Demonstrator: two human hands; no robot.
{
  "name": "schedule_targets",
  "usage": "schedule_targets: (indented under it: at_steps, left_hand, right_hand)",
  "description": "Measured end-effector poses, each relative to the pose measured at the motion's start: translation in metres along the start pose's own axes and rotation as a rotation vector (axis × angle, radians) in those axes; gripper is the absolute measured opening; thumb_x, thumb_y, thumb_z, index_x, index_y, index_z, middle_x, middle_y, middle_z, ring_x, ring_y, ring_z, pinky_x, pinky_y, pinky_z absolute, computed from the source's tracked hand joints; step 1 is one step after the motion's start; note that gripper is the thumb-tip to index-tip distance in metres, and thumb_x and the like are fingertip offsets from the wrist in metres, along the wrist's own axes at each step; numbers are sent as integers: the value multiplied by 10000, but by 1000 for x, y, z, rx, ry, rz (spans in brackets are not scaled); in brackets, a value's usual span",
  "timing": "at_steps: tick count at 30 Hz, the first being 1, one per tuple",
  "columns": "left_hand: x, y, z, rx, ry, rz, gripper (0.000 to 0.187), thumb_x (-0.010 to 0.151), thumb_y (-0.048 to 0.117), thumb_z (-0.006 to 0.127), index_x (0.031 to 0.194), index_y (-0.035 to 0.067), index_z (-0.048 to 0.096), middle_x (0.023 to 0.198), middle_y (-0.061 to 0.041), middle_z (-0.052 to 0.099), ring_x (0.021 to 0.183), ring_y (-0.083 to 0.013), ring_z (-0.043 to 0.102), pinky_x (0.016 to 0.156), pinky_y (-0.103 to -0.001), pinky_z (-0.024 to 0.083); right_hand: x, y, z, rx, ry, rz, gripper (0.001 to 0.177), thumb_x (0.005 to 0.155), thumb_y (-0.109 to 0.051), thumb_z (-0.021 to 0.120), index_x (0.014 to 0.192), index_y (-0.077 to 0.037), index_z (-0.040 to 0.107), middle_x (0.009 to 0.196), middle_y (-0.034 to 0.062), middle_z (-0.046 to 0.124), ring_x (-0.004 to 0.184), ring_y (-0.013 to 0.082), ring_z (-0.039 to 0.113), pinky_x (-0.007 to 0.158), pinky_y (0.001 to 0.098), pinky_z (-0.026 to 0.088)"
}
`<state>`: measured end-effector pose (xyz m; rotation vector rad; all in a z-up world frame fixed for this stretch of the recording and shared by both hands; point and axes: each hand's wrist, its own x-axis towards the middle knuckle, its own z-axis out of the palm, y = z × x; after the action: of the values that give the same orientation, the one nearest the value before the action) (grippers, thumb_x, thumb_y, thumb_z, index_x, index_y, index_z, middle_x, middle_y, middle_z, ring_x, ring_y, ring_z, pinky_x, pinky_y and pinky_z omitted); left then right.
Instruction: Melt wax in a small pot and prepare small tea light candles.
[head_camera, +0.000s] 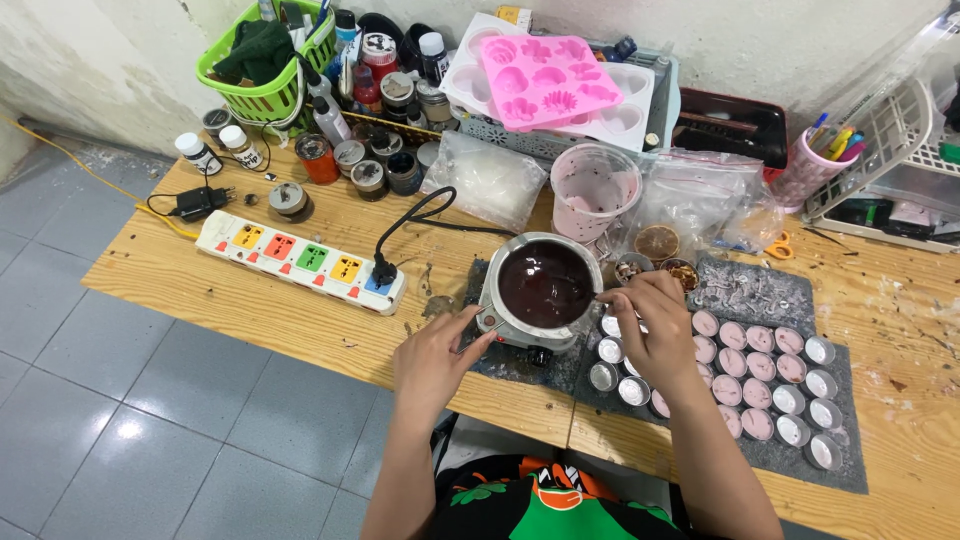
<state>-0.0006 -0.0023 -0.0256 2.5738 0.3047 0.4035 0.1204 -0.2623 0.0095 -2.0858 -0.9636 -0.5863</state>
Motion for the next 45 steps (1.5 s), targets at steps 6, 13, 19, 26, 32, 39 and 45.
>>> schedule_targets:
  at_steps: [6,13,19,26,32,39,45]
  left_hand:
    - [-3,6,-5,-24,24,-11,504,823,515,761,1204,185,757,601,0,514,493,-121,504,435,-324,381]
    - [-3,5,-3,-21,52,20,499,823,500,768,1206,180,756,604,1,510,497,-124,506,439,-327,388]
    - [-4,4,-2,-18,50,14,496,827,500,764,1213,188,757,600,8,510,499,-117,502,441,-322,392]
    - [-4,3,-2,-20,43,10,506,828,508,761,1222,191,754,598,12,509,499,-115,496,442,-319,391]
    - [-3,1,3,0,4,-15,512,819,514,761,1216,191,752,596,21,518,494,-110,497,430,-313,392]
    - [-3,2,0,-14,26,-3,497,823,505,767,1203,186,759,601,18,521,488,-106,493,419,-312,383]
    - [-3,7,-6,-33,0,-38,502,837,521,748,1216,191,750,616,17,541,506,-120,530,444,-321,414]
  right_hand:
    - [-23,17,30,353,103,322,265,1118,-129,540,1015,-14,755,811,30,689,816,94,606,778,285,483]
    - [-15,16,31,552,114,763,312,1087,-197,533,1004,-10,769,745,45,699,513,35,389,469,205,270]
    - [-10,15,22,508,159,447,282,1120,-160,533,1026,2,745,896,47,677,786,76,617,727,241,467]
    - [9,9,-2,87,-9,43,212,1052,-146,599,1019,-34,776,846,64,710,917,203,579,818,348,486]
    - [-3,24,16,380,0,301,253,1089,-143,537,1019,-29,752,873,49,668,797,102,636,731,259,497]
    - [-11,37,33,587,76,562,315,1117,-165,521,1033,39,746,854,37,657,760,75,577,675,242,410]
    - [-5,29,31,656,108,455,307,1127,-169,505,1027,23,723,888,13,649,808,52,609,754,220,467]
